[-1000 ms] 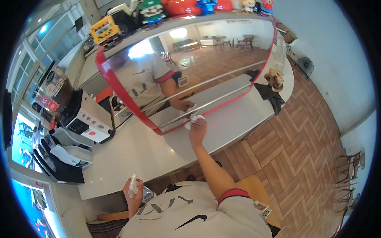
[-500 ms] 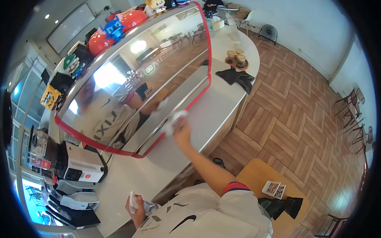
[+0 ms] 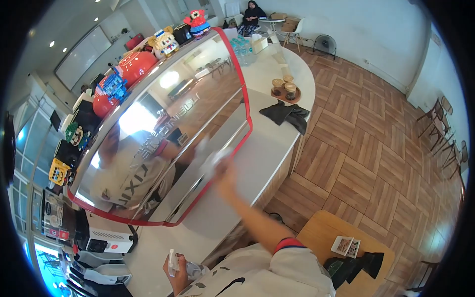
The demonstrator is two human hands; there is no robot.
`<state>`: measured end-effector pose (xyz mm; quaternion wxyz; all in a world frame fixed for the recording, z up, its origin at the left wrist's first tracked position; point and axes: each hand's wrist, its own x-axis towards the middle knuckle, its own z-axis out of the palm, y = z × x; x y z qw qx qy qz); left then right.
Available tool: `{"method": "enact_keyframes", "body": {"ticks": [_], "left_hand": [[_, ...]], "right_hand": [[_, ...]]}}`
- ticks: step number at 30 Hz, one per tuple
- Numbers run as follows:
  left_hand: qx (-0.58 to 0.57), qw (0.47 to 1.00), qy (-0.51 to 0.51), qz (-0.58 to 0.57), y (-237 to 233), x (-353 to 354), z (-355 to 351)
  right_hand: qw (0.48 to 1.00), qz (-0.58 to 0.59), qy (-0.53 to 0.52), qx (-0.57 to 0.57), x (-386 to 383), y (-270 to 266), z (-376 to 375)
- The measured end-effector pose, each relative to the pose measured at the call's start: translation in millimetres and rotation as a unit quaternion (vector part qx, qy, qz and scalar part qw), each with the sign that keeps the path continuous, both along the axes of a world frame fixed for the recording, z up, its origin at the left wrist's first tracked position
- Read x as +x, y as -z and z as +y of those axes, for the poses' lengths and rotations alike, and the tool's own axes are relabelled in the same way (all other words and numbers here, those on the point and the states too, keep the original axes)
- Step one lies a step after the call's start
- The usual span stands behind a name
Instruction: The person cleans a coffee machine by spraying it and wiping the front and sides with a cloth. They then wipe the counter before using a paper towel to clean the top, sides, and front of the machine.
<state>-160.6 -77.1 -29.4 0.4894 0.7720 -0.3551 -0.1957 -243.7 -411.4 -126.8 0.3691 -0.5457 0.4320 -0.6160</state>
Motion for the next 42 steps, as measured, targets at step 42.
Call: {"method": "enact_keyframes", "body": {"ticks": [42], "left_hand": [[-0.007, 0.999, 0.012, 0.036, 25, -24, -19]], "right_hand": [[0.996, -0.083, 0.011, -0.028, -97, -83, -86]]}}
